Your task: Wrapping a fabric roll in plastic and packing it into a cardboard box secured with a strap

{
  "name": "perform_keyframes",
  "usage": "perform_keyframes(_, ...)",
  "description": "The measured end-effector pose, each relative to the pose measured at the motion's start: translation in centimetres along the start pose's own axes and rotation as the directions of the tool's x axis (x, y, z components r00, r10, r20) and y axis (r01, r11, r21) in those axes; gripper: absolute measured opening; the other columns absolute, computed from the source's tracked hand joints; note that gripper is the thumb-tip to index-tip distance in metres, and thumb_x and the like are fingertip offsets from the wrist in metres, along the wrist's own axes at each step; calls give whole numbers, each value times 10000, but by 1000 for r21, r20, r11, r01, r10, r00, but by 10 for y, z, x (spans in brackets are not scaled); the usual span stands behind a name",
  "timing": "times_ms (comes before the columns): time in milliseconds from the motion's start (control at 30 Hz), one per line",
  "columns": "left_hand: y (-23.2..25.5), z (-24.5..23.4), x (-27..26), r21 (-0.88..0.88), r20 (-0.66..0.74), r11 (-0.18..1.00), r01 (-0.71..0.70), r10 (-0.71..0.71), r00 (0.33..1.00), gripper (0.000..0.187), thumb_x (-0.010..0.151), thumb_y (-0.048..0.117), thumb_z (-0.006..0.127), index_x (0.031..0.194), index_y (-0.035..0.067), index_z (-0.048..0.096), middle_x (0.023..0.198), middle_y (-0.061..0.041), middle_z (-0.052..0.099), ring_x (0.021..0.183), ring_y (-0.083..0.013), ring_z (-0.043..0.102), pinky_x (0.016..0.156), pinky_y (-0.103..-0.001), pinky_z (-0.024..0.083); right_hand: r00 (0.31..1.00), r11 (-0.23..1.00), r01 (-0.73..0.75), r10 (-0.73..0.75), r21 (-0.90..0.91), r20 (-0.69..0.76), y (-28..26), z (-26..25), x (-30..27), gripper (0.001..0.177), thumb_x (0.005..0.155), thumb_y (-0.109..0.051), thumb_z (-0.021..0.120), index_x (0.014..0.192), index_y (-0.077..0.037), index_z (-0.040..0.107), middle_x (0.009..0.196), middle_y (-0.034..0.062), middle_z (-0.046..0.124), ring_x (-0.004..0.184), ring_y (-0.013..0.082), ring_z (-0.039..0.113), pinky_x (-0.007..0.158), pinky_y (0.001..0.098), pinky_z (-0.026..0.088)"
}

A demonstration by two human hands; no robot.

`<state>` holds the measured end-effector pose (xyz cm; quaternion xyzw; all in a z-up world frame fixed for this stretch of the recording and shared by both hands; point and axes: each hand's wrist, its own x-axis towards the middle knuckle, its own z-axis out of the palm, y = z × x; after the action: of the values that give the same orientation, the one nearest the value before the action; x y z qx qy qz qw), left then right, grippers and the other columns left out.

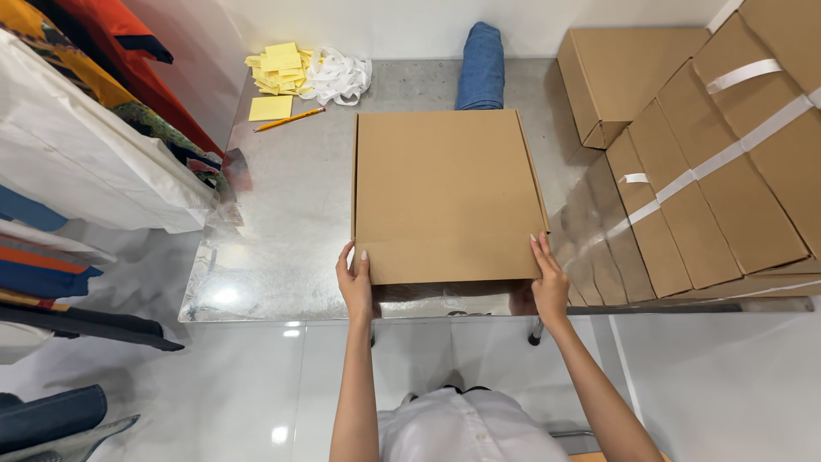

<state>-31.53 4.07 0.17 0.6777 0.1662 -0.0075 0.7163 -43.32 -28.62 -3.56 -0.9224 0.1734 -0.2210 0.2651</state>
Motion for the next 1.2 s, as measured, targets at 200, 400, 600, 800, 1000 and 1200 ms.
perform_keyframes(200, 15, 3, -6, -17, -41, 999, -26, 26, 999, 421, 1017, 285, 619, 1405, 151, 525, 1472, -227, 498, 1431, -431, 408, 1166, -544, 377, 998, 998, 55, -54, -21, 35, 16, 5, -1, 978, 731, 291, 484, 1544, -252, 469, 1651, -46, 361, 1375, 285, 472, 1144, 458, 418)
perform_keyframes(400, -13, -2, 26, 169, -24, 982, 88, -85, 996, 494, 1022, 414, 600, 1430, 137, 570, 1387, -204, 614, 1294, -383, 576, 1051, -482, 507, 995, 996, 58, -63, 70, 72, 24, -5, 3, 909, 751, 263, 439, 1503, -240, 532, 1612, -21, 435, 1349, 296, 507, 1127, 448, 438)
perform_keyframes(600, -31, -3, 49, 436, 80, 899, 45, -89, 993, 652, 1055, 529, 478, 1552, 109, 428, 1452, -257, 545, 1362, -431, 499, 1125, -557, 416, 983, 994, 95, -103, 61, 153, 34, -4, -1, 943, 755, 254, 452, 1559, -237, 434, 1676, 13, 303, 1417, 318, 418, 1162, 461, 390)
perform_keyframes(800, 7, 7, 35, 543, 228, 823, -167, 47, 973, 825, 991, 325, 650, 1636, 146, 167, 1522, -324, 400, 1406, -517, 406, 1158, -649, 332, 955, 968, 219, -187, -120, 232, 68, 3, -14, 898, 810, 253, 452, 1562, -238, 436, 1700, 38, 256, 1462, 318, 371, 1158, 447, 383)
perform_keyframes(1000, -21, 15, 34, 592, 334, 681, -431, 280, 900, 883, 848, 44, 752, 1599, 218, 323, 1505, -361, 295, 1383, -567, 399, 1097, -629, 418, 970, 930, 240, -242, -277, 30, 69, 1, -5, 683, 846, 169, 530, 1368, -257, 642, 1664, 111, 295, 1431, 361, 416, 1106, 482, 427)
perform_keyframes(1200, -21, 26, 33, 685, 226, 629, -369, 298, 927, 802, 871, -36, 715, 1544, 286, 420, 1488, -224, 364, 1349, -459, 502, 1010, -543, 531, 977, 982, 185, -187, -30, -100, 45, 1, 26, 496, 917, 101, 561, 1288, -204, 687, 1572, 111, 361, 1401, 367, 421, 1100, 473, 399)
